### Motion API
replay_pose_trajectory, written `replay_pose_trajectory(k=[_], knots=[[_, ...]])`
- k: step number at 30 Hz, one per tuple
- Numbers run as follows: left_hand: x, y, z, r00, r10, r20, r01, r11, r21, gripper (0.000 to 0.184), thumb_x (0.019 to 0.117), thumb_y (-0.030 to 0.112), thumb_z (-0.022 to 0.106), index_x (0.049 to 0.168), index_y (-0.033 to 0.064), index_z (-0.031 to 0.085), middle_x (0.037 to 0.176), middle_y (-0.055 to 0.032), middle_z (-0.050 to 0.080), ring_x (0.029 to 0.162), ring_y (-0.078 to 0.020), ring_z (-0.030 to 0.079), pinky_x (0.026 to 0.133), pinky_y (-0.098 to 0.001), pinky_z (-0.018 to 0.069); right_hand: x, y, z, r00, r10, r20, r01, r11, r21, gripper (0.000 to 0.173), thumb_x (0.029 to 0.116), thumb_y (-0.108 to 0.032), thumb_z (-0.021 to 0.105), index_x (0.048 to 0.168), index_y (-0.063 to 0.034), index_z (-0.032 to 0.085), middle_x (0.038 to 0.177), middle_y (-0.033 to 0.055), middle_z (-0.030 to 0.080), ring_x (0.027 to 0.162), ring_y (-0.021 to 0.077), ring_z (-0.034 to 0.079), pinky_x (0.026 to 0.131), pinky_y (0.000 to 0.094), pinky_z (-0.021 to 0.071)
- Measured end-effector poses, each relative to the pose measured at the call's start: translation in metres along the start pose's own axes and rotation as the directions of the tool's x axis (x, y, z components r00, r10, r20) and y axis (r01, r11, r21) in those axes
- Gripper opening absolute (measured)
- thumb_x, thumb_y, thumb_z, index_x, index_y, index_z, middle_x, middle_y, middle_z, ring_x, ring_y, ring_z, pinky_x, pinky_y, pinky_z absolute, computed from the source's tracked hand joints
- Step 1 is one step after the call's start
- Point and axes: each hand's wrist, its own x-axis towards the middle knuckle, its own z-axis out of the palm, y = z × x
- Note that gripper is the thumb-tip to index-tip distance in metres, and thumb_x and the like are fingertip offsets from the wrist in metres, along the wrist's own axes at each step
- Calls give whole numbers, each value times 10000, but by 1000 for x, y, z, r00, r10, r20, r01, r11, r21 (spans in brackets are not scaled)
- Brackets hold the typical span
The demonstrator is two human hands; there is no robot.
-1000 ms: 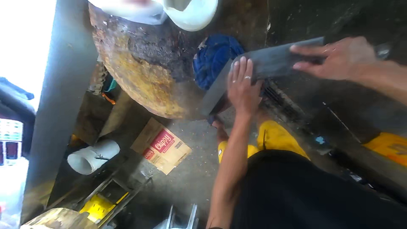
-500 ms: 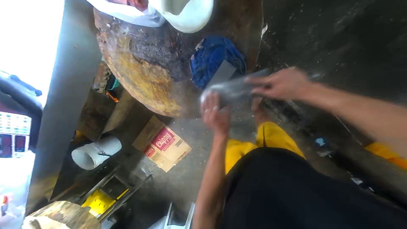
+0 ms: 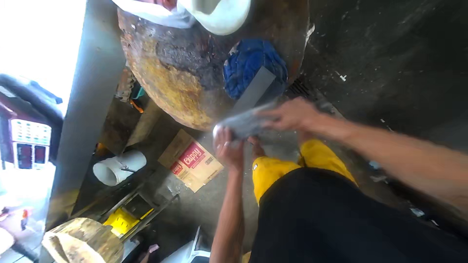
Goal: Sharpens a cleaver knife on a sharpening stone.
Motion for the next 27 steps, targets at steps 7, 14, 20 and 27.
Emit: replay_pose_trajectory(k=[7, 14, 20, 27], knots=[[85, 126, 104, 967, 252, -25, -251, 945, -208, 569, 822, 389, 844, 1312, 134, 710, 1430, -51, 635, 1381, -223, 550, 1193, -433, 397, -77, 106, -105, 907, 293, -302, -337, 936, -103, 598, 925, -780, 468, 1477, -550, 481, 1120, 300, 716, 947, 620, 650, 730, 819, 427], [-45, -97, -52, 992, -109, -69, 116, 989, 95, 647, 738, 309, 890, 1270, -7, 699, 1388, -191, 639, 1356, -329, 571, 1160, -489, 436, 52, -84, 40, 977, -187, 105, 189, 982, -12, 487, 1014, -606, 482, 1490, -500, 490, 931, 92, 753, 851, 340, 706, 778, 587, 532], [36, 63, 47, 997, 80, 1, -80, 992, -96, 605, 798, 315, 862, 1328, 86, 680, 1471, -104, 591, 1417, -275, 504, 1209, -474, 371, -39, 56, -42, 982, 66, -176, -79, 994, -69, 516, 987, -674, 497, 1488, -553, 464, 952, 125, 771, 810, 400, 721, 683, 675, 530], [56, 65, 50, 992, 124, -19, -125, 990, -58, 533, 816, 420, 828, 1280, 174, 736, 1395, 8, 663, 1357, -166, 569, 1183, -392, 420, -35, 50, -75, 978, 158, -136, -167, 984, -55, 549, 940, -686, 578, 1462, -527, 519, 1118, 187, 759, 976, 475, 715, 806, 743, 512]])
